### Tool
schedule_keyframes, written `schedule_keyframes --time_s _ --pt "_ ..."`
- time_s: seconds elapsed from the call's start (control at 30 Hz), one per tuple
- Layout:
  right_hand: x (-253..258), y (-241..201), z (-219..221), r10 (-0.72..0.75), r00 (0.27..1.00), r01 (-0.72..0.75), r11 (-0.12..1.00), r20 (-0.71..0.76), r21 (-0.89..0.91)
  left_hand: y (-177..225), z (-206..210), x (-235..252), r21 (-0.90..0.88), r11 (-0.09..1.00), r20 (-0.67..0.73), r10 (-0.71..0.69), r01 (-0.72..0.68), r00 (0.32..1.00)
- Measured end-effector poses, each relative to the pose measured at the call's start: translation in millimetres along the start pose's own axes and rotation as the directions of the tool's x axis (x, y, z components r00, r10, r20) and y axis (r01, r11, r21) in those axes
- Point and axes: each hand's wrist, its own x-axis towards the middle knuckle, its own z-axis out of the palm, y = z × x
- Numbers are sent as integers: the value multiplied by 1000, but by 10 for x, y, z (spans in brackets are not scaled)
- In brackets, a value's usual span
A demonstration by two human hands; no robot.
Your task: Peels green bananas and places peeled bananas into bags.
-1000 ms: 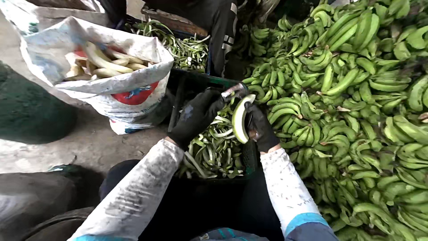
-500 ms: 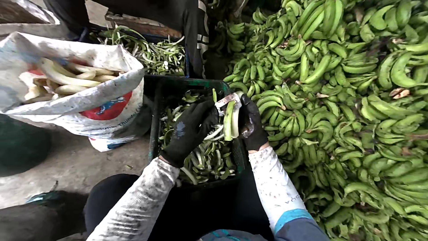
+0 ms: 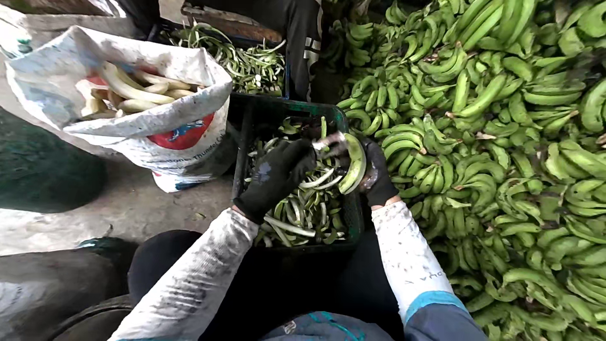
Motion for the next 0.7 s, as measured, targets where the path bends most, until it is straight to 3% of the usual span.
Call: schedule_keyframes --time_s 0.07,0.2,0.27,0.37,0.47,0.53,0.6,0.7 --pt "23 49 -205 -180 981 179 983 76 28 33 101 -73 129 974 17 183 -184 983" --pt "81 71 -305 -122 981 97 982 152 165 132 249 -137 264 889 24 380 -373 925" --pt "19 66 -210 -70 993 70 998 100 11 163 309 -127 252 917 43 307 -308 951" --pt "-47 76 18 20 998 -10 985 56 -173 142 320 -62 113 994 80 -3 -6 997" --pt "-128 70 212 93 995 -86 978 28 -191 13 162 56 -46 944 90 -323 328 942" --pt "-183 51 101 126 991 -112 968 45 -225 -27 27 74 -122 894 72 -426 432 902" --pt "-145 32 -26 188 981 -181 977 55 -113 -109 -42 42 -175 904 50 -387 389 921" --pt "-75 11 -211 104 994 -104 995 35 -8 -106 -44 -70 -167 977 56 -129 136 990"
